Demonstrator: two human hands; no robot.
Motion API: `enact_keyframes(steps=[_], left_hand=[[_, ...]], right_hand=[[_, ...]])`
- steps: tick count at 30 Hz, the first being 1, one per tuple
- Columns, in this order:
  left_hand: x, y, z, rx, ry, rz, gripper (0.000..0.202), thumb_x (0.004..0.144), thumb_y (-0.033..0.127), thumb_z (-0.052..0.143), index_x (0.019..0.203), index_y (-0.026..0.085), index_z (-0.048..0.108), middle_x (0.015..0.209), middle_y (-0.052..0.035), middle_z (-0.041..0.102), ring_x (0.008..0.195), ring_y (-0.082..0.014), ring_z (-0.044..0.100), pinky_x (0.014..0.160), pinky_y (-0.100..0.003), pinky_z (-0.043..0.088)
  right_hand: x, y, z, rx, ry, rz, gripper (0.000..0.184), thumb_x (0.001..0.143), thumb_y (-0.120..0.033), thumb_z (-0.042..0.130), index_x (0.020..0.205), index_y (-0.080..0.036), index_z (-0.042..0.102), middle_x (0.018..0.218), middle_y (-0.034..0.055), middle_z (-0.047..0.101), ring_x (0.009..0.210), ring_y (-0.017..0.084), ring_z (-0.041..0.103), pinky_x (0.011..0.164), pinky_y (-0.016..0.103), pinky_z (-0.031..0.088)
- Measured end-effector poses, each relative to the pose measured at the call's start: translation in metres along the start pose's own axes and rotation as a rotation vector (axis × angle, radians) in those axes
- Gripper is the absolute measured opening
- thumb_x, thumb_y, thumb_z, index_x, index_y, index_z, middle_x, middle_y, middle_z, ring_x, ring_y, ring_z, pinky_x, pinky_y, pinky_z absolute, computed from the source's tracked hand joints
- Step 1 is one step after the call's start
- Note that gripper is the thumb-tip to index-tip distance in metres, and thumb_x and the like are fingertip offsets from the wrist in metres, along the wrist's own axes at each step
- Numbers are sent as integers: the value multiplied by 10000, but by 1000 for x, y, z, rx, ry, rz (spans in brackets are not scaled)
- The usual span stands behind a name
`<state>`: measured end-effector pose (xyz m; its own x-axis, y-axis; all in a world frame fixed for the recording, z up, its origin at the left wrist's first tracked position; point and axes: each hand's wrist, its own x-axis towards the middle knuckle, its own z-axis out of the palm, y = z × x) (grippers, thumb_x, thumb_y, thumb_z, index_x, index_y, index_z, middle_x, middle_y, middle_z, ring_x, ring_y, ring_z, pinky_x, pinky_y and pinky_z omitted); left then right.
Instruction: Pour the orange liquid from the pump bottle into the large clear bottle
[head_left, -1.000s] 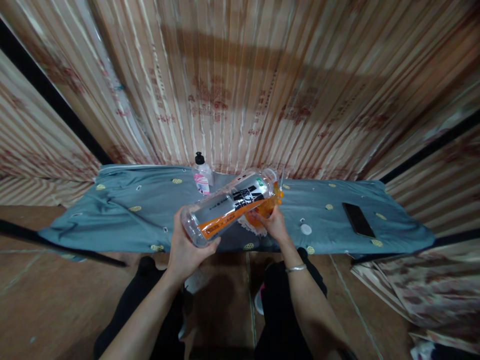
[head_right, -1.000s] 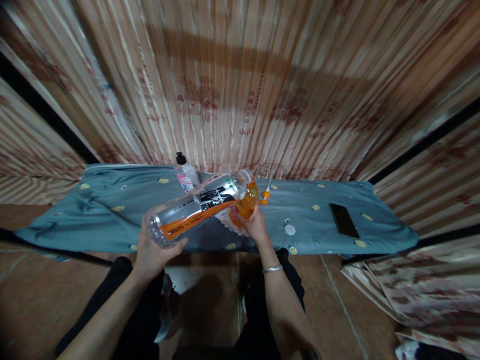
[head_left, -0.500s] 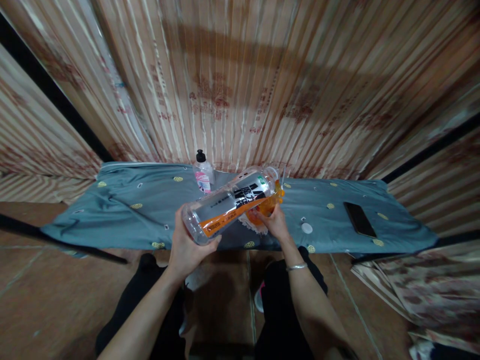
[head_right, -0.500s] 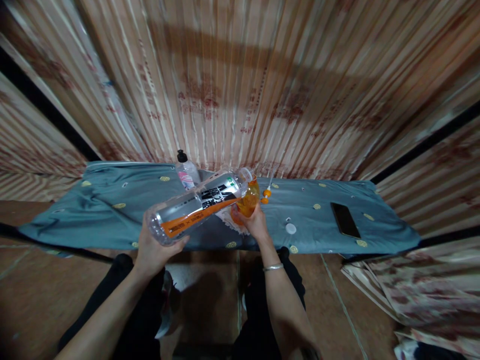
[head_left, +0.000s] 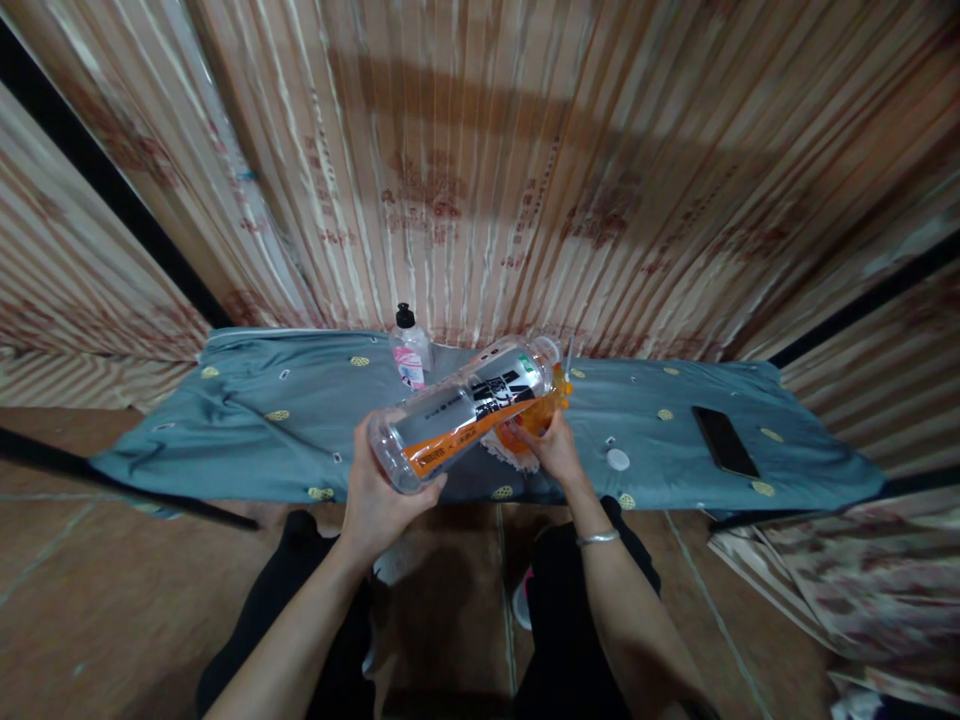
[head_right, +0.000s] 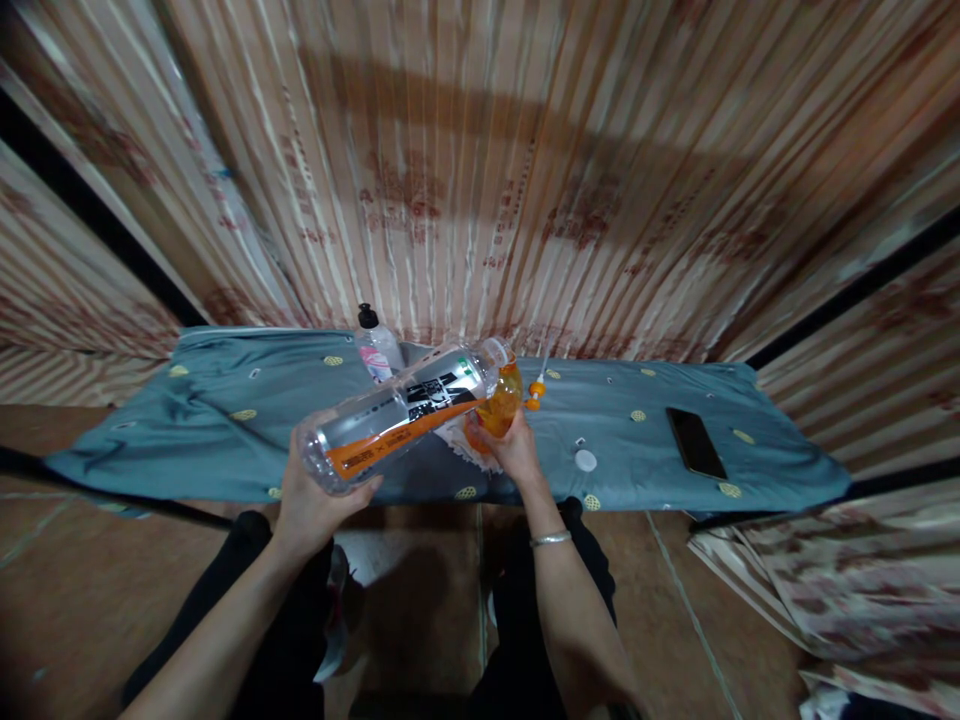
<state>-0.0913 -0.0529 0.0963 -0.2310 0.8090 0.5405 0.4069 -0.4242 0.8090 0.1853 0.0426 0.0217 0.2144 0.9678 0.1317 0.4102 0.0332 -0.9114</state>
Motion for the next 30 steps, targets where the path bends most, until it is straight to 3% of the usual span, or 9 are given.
enact_keyframes(steps=[30], left_hand=[[2, 0, 0, 37, -3, 15, 748, 638, 421, 873, 1273, 226, 529, 1184, -73, 652, 1082, -280, 707, 976, -464, 605]], right_hand=[[0, -1, -1, -11, 13, -7, 837, 570, -633, 918, 1219, -212, 599, 1140, 142, 792, 1055, 372, 754, 919, 503, 603]])
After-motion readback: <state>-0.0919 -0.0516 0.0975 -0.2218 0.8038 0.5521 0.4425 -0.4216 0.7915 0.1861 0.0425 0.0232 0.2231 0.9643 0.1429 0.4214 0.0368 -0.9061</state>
